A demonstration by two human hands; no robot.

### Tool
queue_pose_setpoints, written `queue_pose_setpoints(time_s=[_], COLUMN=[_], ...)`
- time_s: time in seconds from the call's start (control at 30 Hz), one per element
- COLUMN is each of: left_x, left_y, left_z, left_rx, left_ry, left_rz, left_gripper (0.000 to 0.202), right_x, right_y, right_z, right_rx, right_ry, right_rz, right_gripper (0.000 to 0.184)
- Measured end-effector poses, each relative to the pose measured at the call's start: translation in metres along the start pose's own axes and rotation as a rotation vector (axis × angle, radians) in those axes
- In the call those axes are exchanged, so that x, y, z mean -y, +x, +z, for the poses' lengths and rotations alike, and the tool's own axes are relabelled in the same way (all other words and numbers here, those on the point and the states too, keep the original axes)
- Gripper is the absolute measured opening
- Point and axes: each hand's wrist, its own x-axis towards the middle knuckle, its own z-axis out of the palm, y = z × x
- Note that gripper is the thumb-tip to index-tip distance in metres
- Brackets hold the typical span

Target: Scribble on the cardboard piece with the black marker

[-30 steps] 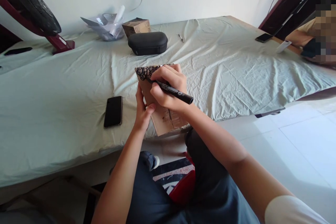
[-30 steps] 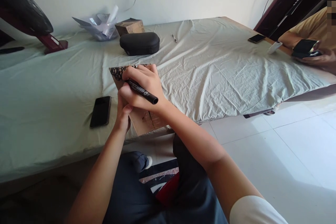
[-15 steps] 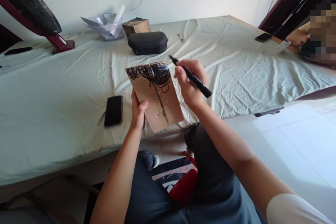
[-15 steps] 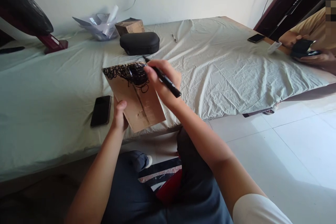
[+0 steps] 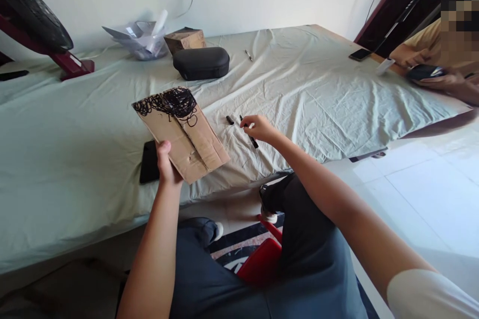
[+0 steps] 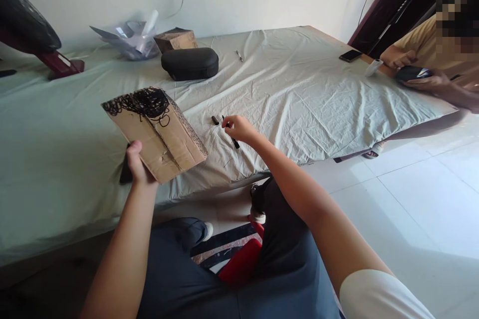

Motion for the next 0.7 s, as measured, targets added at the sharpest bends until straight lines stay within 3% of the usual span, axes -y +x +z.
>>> queue_pose_setpoints(time_s=[0.1,0.23,0.47,0.7], left_x=[0.000,-0.001,-0.003,-0.005], left_y=[-0.002,-0.004,-0.004,-0.006], left_z=[0.004,0.006,0.005,0.005], left_rx=[-0.024,-0.026,-0.037,-0.042], left_ry=[-0.015,-0.013,0.015,0.044], left_rz=[0.012,0.007,-0.004,-0.005], left_gripper=[0.082,0.076,0.081,0.082], right_x=[0.006,0.011,0.010,0.008], right_y=[0.004,0.008,0.018,0.025], right_z=[0.011,0.024,0.033,0.041], right_rx=[0.060,0.079,0.050,0.005], right_ry=[-0.194,-0.277,-0.363,-0.382], right_rz=[-0.010,0.035,0.112,0.125], right_gripper=[0.040,0.052,0.029,0.023])
